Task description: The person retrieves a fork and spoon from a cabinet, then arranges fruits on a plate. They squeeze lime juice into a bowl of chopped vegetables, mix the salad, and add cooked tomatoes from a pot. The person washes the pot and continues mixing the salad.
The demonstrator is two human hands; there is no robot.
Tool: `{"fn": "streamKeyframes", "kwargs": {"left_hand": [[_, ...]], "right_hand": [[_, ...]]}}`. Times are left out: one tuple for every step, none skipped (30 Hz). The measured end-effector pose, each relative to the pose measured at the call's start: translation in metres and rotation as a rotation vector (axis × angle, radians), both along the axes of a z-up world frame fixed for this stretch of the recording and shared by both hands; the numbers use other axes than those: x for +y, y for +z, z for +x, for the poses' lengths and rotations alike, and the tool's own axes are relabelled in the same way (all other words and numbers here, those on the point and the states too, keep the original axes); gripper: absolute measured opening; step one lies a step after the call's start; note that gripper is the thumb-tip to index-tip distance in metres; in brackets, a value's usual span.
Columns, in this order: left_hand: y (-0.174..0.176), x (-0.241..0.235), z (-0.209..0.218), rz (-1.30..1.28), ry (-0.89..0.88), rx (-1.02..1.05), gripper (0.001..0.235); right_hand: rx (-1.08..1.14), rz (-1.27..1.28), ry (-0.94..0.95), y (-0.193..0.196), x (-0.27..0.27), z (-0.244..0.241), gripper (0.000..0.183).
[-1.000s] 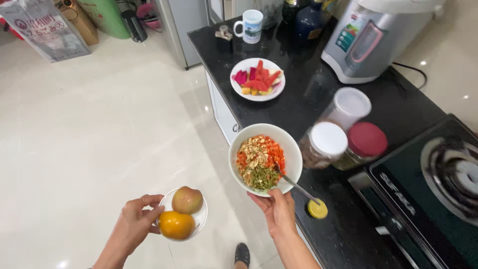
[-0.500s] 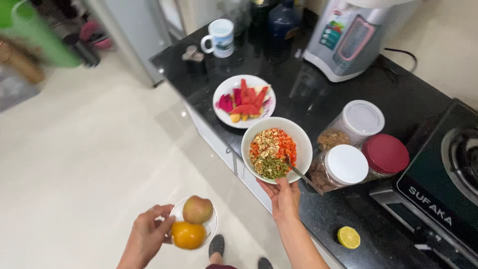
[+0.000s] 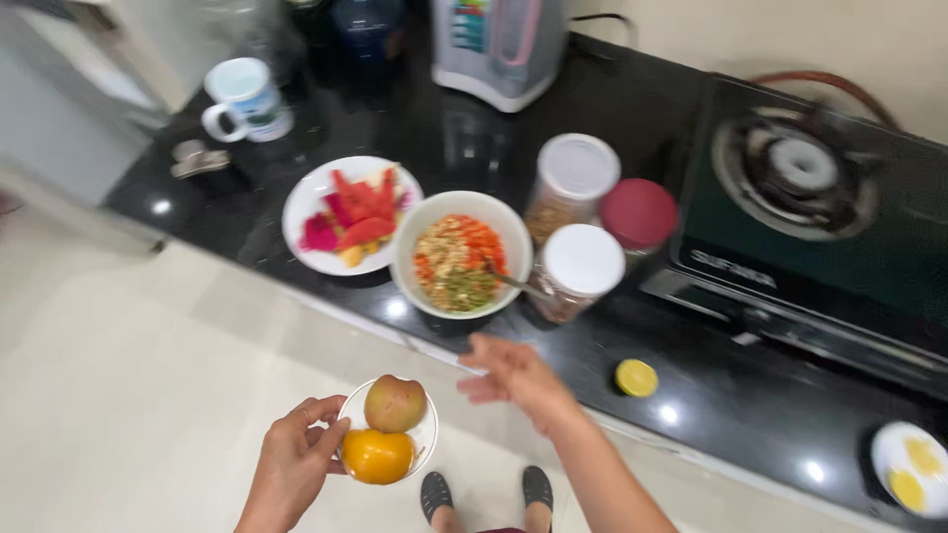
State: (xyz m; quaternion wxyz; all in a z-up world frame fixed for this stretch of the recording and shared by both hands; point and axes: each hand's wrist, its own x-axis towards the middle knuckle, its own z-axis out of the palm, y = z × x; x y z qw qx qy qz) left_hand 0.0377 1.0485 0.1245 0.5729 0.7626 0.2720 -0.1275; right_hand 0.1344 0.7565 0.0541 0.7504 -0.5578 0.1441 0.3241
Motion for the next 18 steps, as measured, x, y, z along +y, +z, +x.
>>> {"fn": "streamKeyframes", "kwargs": {"left_hand": [[-0.006, -0.008, 0.005, -0.026, -0.032, -0.015, 0.034], [-0.011, -0.015, 0.01, -0.049, -0.059, -0.033, 0.034], [-0.017, -0.023, 0.014, -0.072, -0.085, -0.05, 0.034], [-0.022, -0.031, 0.017, -0.077, -0.123, -0.047, 0.033], [-0.027, -0.04, 0.021, -0.08, -0.161, -0.045, 0.033], [-0.034, -0.054, 0.025, -0.087, -0.203, -0.043, 0.032], [-0.039, -0.068, 0.029, -0.107, -0.242, -0.05, 0.032], [-0.044, -0.082, 0.031, -0.127, -0.28, -0.055, 0.032], [-0.048, -0.097, 0.034, -0.147, -0.318, -0.059, 0.031], [-0.051, -0.113, 0.038, -0.164, -0.347, -0.055, 0.031], [-0.053, -0.131, 0.041, -0.18, -0.375, -0.05, 0.03], [-0.053, -0.148, 0.042, -0.197, -0.397, -0.046, 0.03], [-0.054, -0.165, 0.044, -0.192, -0.436, -0.042, 0.03], [-0.053, -0.184, 0.046, -0.18, -0.466, -0.037, 0.031], [-0.052, -0.203, 0.048, -0.167, -0.496, -0.033, 0.031], [-0.049, -0.221, 0.05, -0.157, -0.531, -0.055, 0.031], [-0.047, -0.24, 0.054, -0.146, -0.566, -0.077, 0.03], [-0.046, -0.26, 0.059, -0.135, -0.601, -0.103, 0.029]], "right_hand": [[-0.055, -0.113, 0.079, 0.006, -0.009, -0.016, 0.052], [-0.117, -0.122, 0.042, 0.013, -0.018, -0.03, 0.052], [-0.179, -0.133, 0.006, 0.02, -0.03, -0.045, 0.052], [-0.241, -0.147, -0.029, 0.026, -0.04, -0.058, 0.051], [-0.211, -0.168, -0.048, 0.032, -0.05, -0.068, 0.05], [-0.18, -0.192, -0.071, 0.037, -0.063, -0.079, 0.05], [-0.148, -0.214, -0.094, 0.041, -0.076, -0.088, 0.049], [-0.122, -0.216, -0.105, 0.044, -0.087, -0.098, 0.048], [-0.096, -0.218, -0.115, 0.047, -0.098, -0.107, 0.047], [-0.07, -0.214, -0.121, 0.05, -0.108, -0.114, 0.046], [-0.073, -0.199, -0.169, 0.052, -0.117, -0.12, 0.045], [-0.078, -0.185, -0.21, 0.054, -0.127, -0.126, 0.045], [-0.083, -0.172, -0.251, 0.055, -0.137, -0.131, 0.044], [-0.083, -0.185, -0.302, 0.055, -0.149, -0.134, 0.043], [-0.083, -0.198, -0.352, 0.055, -0.162, -0.137, 0.041], [-0.081, -0.211, -0.399, 0.055, -0.175, -0.14, 0.041], [-0.078, -0.236, -0.428, 0.055, -0.187, -0.143, 0.04], [-0.076, -0.261, -0.456, 0.053, -0.201, -0.144, 0.039]]}}
